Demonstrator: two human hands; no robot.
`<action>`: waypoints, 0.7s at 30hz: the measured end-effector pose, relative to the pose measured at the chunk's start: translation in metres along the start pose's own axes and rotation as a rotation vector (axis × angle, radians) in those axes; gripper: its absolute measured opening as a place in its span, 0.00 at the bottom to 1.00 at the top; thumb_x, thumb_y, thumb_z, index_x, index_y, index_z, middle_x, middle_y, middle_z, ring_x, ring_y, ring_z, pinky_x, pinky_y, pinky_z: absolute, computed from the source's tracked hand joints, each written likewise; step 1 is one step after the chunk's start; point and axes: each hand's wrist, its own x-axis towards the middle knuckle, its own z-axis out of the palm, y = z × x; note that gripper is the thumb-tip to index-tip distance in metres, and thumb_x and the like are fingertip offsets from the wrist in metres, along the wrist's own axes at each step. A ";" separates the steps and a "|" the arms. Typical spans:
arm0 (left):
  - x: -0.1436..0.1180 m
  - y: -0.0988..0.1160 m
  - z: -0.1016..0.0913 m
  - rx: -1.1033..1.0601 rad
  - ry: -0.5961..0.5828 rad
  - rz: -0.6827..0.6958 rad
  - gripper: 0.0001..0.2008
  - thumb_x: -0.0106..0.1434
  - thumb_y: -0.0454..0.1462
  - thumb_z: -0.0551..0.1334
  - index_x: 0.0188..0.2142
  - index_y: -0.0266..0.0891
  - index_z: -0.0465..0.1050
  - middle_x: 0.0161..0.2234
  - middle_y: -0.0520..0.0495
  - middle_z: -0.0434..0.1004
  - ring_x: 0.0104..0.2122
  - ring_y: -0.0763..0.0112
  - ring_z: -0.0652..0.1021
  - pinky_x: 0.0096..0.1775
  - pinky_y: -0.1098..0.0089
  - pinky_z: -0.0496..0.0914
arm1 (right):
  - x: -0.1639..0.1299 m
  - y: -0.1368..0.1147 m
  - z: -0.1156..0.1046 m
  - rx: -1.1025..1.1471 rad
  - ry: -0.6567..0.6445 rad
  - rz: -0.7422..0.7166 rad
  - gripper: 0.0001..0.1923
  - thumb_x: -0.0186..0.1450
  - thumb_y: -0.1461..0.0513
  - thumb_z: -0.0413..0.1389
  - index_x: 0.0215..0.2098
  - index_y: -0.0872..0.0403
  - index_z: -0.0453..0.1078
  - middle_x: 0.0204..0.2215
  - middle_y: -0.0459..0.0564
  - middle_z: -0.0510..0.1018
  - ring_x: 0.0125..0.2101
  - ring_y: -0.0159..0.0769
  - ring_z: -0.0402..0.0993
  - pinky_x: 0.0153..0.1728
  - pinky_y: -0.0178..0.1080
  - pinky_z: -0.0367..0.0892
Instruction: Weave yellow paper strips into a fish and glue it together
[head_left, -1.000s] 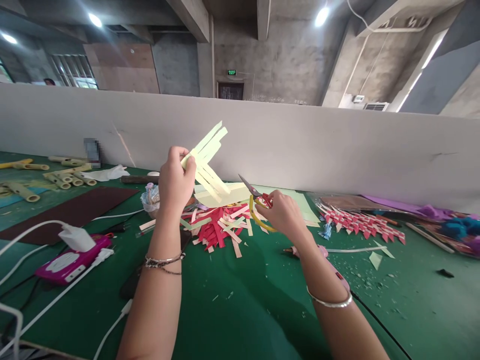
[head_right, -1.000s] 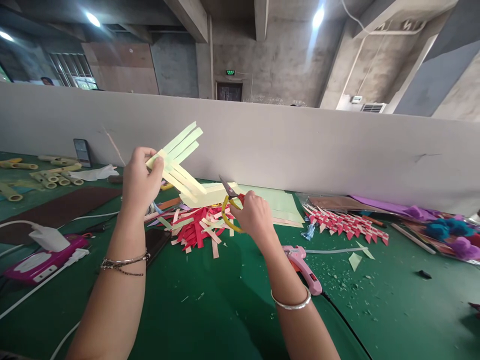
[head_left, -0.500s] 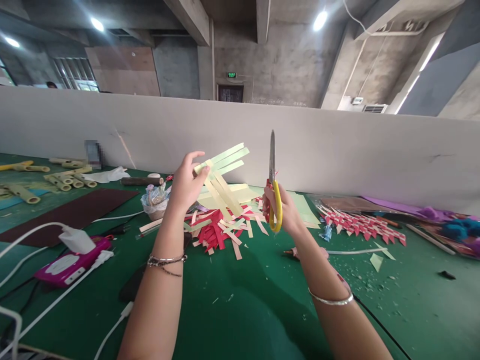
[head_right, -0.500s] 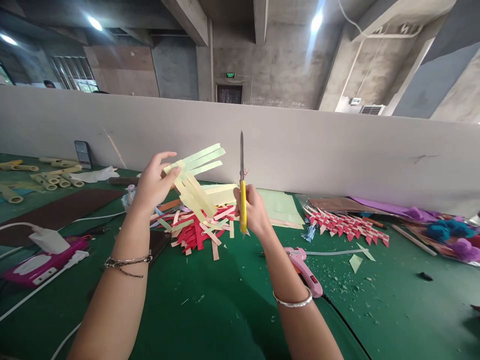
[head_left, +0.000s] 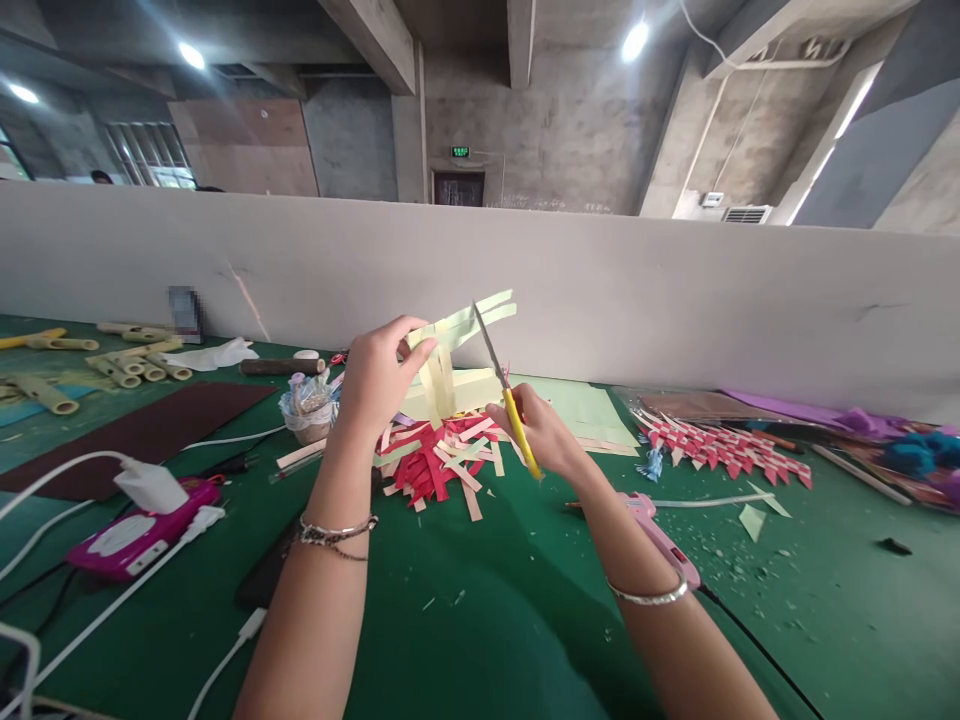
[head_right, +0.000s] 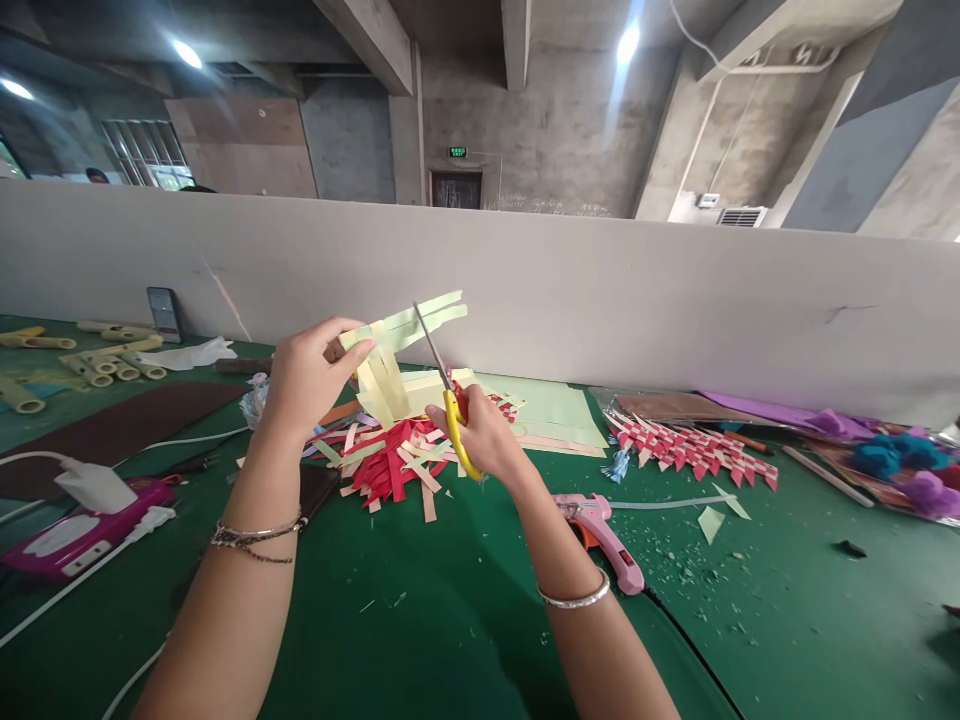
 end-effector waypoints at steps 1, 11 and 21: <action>0.000 -0.001 0.001 -0.034 0.009 -0.018 0.12 0.57 0.44 0.58 0.38 0.42 0.73 0.21 0.52 0.69 0.24 0.70 0.71 0.31 0.72 0.64 | 0.000 0.001 0.001 -0.020 -0.009 -0.003 0.17 0.59 0.47 0.48 0.28 0.51 0.51 0.25 0.42 0.61 0.25 0.31 0.56 0.26 0.35 0.56; 0.002 -0.011 0.006 -0.322 0.073 -0.166 0.14 0.56 0.46 0.58 0.35 0.39 0.71 0.21 0.53 0.66 0.22 0.73 0.68 0.26 0.74 0.63 | 0.001 0.007 0.006 -0.067 -0.046 -0.062 0.18 0.58 0.48 0.50 0.28 0.51 0.48 0.26 0.42 0.62 0.25 0.30 0.56 0.25 0.34 0.56; 0.007 -0.018 0.017 -0.631 0.015 -0.277 0.13 0.52 0.45 0.60 0.33 0.39 0.70 0.22 0.53 0.66 0.23 0.74 0.68 0.26 0.75 0.67 | 0.000 0.003 0.006 -0.169 0.074 -0.081 0.18 0.57 0.46 0.48 0.31 0.51 0.54 0.27 0.45 0.67 0.24 0.31 0.59 0.23 0.33 0.53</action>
